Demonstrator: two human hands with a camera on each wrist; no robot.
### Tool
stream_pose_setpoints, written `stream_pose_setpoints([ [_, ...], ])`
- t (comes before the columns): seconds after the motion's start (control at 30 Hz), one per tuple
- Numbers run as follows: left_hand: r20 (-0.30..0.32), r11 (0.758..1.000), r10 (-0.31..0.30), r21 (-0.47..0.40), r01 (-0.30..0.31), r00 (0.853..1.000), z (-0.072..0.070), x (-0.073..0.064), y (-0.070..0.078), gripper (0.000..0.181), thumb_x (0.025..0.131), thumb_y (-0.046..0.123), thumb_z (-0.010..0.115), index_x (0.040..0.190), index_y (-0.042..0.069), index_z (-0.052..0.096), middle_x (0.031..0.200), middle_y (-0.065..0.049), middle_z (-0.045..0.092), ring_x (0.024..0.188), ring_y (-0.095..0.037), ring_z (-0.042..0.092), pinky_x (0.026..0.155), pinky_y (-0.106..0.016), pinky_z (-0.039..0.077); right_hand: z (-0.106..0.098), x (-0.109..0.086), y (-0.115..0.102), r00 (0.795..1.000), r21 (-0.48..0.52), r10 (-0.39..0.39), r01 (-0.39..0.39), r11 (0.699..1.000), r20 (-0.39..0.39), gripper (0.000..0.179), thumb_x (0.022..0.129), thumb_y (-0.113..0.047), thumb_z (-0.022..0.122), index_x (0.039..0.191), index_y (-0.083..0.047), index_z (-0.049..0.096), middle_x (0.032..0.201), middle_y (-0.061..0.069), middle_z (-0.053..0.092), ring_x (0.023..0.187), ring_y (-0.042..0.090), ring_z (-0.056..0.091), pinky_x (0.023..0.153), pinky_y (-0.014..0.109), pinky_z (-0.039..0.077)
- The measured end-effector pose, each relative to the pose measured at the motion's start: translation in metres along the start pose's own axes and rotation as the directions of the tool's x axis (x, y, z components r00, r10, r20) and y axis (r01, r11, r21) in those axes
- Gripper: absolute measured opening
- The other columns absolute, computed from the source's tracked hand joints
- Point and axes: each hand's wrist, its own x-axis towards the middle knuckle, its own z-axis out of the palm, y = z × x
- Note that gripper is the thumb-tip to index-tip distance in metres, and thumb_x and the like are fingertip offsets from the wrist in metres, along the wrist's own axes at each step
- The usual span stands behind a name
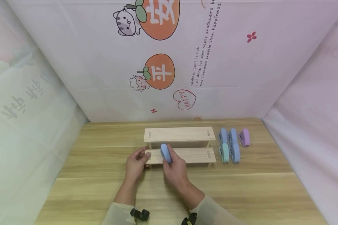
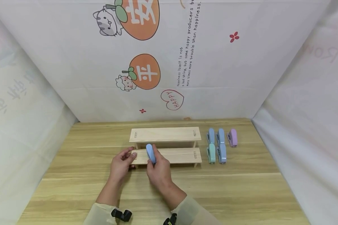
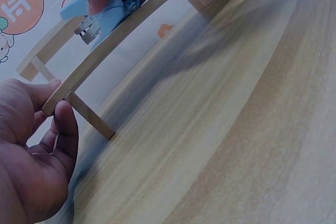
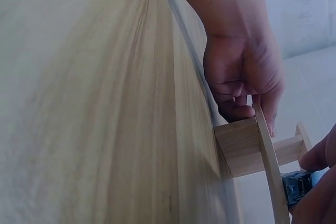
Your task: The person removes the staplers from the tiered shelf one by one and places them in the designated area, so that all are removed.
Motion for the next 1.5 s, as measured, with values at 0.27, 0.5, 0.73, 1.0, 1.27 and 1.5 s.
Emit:
stream_pose_setpoints([
  [0.27,0.011,1.0,-0.005,0.005,0.005,1.0,0.001,-0.008,0.011,0.041,0.095,0.02,0.078,0.133,0.01,0.069,0.108,-0.015,0.066,0.096,-0.033,0.065,0.065,-0.03,0.064,-0.005,0.0,0.003,0.999,-0.001,-0.023,0.023,1.0,-0.034,0.062,0.092,0.001,0.07,0.151,0.001,0.049,0.145,0.022,0.056,0.132,0.03,0.056,0.108,0.043,0.049],
  [0.5,0.026,1.0,0.023,-0.001,-0.023,0.999,-0.001,-0.003,0.001,0.035,0.093,0.027,0.081,0.126,0.019,0.074,0.103,-0.012,0.067,0.092,-0.028,0.065,0.067,-0.033,0.065,-0.013,0.002,0.004,0.999,0.026,-0.002,0.002,1.0,-0.032,0.062,0.094,0.0,0.068,0.153,-0.002,0.048,0.147,0.019,0.055,0.134,0.03,0.055,0.108,0.041,0.049],
  [0.73,0.02,0.999,0.032,0.02,-0.032,0.999,-0.001,-0.001,0.001,0.037,0.093,0.028,0.081,0.127,0.018,0.073,0.103,-0.011,0.067,0.091,-0.029,0.065,0.067,-0.034,0.065,-0.02,0.003,0.007,0.996,0.017,-0.045,0.046,0.999,-0.074,0.061,0.093,0.002,0.068,0.15,0.001,0.05,0.143,0.022,0.058,0.131,0.033,0.057,0.105,0.044,0.051],
  [1.0,0.018,0.999,0.031,0.015,-0.032,0.999,-0.002,-0.002,0.001,0.038,0.093,0.026,0.081,0.129,0.015,0.072,0.104,-0.012,0.066,0.09,-0.028,0.065,0.067,-0.033,0.066,-0.03,0.002,0.009,0.993,0.032,-0.058,0.062,0.998,-0.1,0.06,0.091,0.004,0.069,0.149,0.002,0.051,0.143,0.022,0.058,0.13,0.034,0.057,0.104,0.046,0.051],
  [1.27,0.011,0.999,0.029,0.024,-0.029,1.0,-0.001,-0.002,0.003,0.039,0.093,0.026,0.081,0.129,0.014,0.072,0.103,-0.012,0.065,0.088,-0.028,0.065,0.066,-0.031,0.065,-0.041,0.0,0.01,0.993,0.049,-0.032,0.038,0.998,-0.117,0.06,0.092,0.005,0.069,0.148,0.004,0.051,0.145,0.021,0.056,0.132,0.035,0.056,0.107,0.045,0.049],
  [1.5,0.011,1.0,0.021,0.015,-0.021,1.0,0.0,-0.002,0.002,0.037,0.093,0.025,0.08,0.128,0.015,0.073,0.104,-0.012,0.065,0.091,-0.029,0.065,0.066,-0.032,0.065,-0.048,-0.001,0.015,0.99,0.027,-0.036,0.04,0.999,-0.137,0.06,0.091,0.006,0.069,0.148,0.003,0.051,0.145,0.02,0.056,0.132,0.035,0.056,0.108,0.044,0.048],
])
